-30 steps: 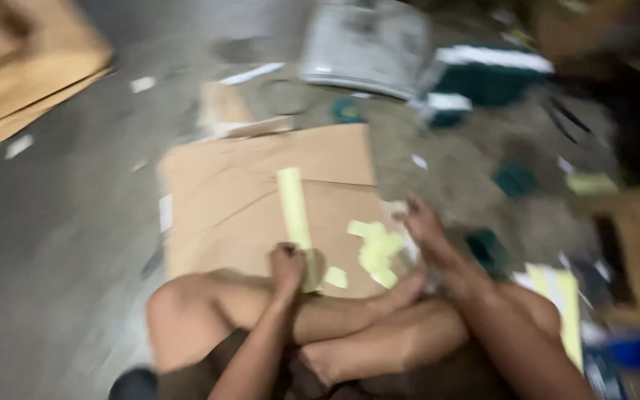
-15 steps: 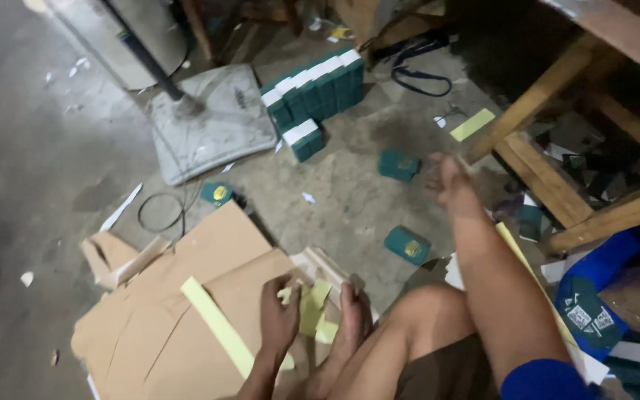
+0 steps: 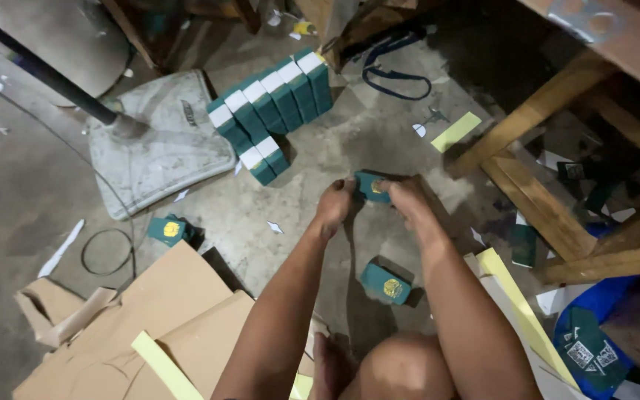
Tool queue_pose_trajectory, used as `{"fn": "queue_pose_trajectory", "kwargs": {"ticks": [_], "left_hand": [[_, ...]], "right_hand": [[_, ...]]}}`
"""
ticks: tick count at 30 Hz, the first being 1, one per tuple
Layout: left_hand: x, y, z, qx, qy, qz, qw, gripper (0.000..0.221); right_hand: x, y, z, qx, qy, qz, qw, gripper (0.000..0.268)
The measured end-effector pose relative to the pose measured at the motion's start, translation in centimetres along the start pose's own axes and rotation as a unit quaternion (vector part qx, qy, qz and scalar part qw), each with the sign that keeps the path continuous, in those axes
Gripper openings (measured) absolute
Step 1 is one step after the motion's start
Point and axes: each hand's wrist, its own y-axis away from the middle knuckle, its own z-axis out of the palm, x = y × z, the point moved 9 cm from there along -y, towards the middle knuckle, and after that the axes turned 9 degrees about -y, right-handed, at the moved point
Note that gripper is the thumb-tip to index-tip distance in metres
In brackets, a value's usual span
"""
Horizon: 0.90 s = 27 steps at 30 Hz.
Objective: Applying labels to small green boxes while sitting on the floor.
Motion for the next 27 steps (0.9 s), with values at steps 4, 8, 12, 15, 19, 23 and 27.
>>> {"fn": "queue_pose_trajectory", "kwargs": {"ticks": [4,8,12,15,19,23,27], "left_hand": [[4.5,1.0,0.8,-0.016,-0.069,-0.024,0.997,0.046],[7.6,2.6,-0.6,-0.024,-0.128,-0.044,0.99,0.031],[6.9,2.2,-0.9,-0.064,-0.03,-0.015,0.997,0.032],[6.9,3.9,-1.3,-0.098,-0.089,-0.052,0.99,0.035],[5.8,3.8,-0.3,-0.154,-0.041,0.011,0.987,0.045],[4.1,3.5,0.0,-0.185,0.02,0.079,0.979,0.056],[3.2,4.1,-0.6,-0.21,0.025,0.112,0.971,0.074]], "right_hand": [[-1.7,2.2,-0.5,0.04,0.079,0.03,0.996,0.05],[1.8,-1.0,0.1,0.017,-0.035,0.063,0.997,0.042],[2.0,-1.0,-0.3,0.007,-0.028,0.083,0.996,0.039],[0.8,0.1,0.1,-0.047,0.047,0.041,0.997,0.041],[0.7,0.6,0.0,-0.065,0.075,0.022,0.995,0.048],[1.1,-1.1,-0.8,-0.003,0.167,-0.083,0.982,0.084],[-0.9,1.0,0.6,-0.054,0.189,-0.213,0.957,0.121]]}}
